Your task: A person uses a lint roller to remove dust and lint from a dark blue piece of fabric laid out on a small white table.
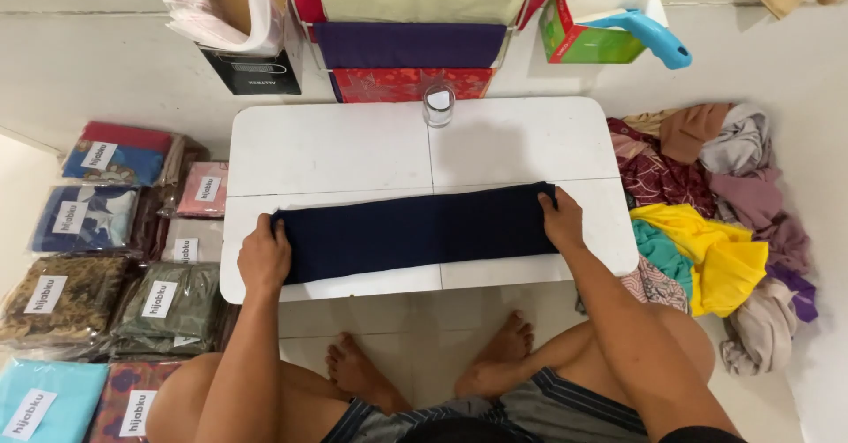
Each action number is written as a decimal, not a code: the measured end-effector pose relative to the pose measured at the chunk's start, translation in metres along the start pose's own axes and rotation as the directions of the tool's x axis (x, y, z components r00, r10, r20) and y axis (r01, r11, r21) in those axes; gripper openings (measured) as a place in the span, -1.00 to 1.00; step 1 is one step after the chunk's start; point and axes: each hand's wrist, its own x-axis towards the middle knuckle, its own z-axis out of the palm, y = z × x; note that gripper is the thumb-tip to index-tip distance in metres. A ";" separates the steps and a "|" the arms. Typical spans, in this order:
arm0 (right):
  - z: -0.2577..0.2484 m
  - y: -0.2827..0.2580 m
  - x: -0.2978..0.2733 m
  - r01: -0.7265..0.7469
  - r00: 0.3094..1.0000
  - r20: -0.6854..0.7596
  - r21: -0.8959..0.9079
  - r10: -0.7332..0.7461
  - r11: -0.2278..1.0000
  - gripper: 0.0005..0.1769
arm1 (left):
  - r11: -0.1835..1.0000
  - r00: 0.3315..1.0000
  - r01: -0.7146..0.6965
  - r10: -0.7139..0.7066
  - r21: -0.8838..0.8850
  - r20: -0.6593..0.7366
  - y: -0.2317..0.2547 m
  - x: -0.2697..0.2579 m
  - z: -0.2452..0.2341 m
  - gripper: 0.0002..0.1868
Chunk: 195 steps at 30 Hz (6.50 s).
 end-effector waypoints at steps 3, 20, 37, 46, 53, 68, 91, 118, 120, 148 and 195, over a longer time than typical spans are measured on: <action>-0.001 -0.031 -0.017 0.040 0.998 -0.050 -0.163 -0.049 0.986 -0.76 | 0.994 1.000 0.010 -0.009 0.112 -0.010 0.000 -0.003 0.002 -0.72; 0.003 -0.094 -0.054 0.670 0.673 0.080 -0.487 -0.735 0.560 -0.61 | 0.751 0.733 -0.586 0.651 0.303 -0.197 -0.016 -0.009 0.040 -0.76; -0.001 -0.094 -0.044 0.573 0.819 0.422 -0.599 -0.388 0.559 -0.10 | 0.766 0.876 -0.480 0.390 0.428 0.283 0.026 -0.004 0.009 -0.01; 0.007 -0.082 -0.023 0.664 0.664 0.287 -0.651 -0.690 0.368 0.20 | 0.598 0.618 -0.660 0.776 0.455 -0.124 -0.010 0.014 0.050 0.04; -0.125 -0.300 -0.010 0.298 0.349 -0.217 -0.897 -0.912 0.327 -0.49 | 0.850 0.822 -0.356 0.483 0.389 -0.303 0.033 0.022 0.055 -0.47; -0.151 -0.349 -0.025 0.203 0.669 -0.284 -0.819 -0.687 0.536 -0.42 | 0.931 0.829 -0.358 0.283 0.068 0.483 0.107 -0.020 -0.134 -0.38; -0.022 -0.220 -0.049 0.661 0.686 0.685 -0.443 -0.246 0.606 -0.67 | 0.840 0.850 -0.442 0.280 0.314 0.447 -0.018 0.067 0.034 -0.07; -0.145 -0.168 0.016 0.227 0.903 0.412 -0.701 0.124 0.676 -0.50 | 0.882 0.914 -0.372 0.295 0.288 0.279 0.009 0.042 -0.027 -0.23; -0.148 -0.164 0.017 0.340 0.905 0.415 -0.581 -0.091 0.740 -0.54 | 0.855 0.919 -0.394 0.365 0.337 0.148 0.007 0.053 -0.023 -0.35; -0.071 -0.226 -0.013 0.345 0.822 0.570 -0.499 0.001 0.795 -0.52 | 0.970 0.902 -0.228 0.178 0.085 0.393 -0.007 0.059 -0.002 -0.32; 0.226 -0.363 -0.124 0.924 0.348 0.832 -0.228 -0.432 0.306 -0.51 | 0.980 0.860 -0.165 0.088 0.110 0.503 -0.015 0.071 -0.036 -0.33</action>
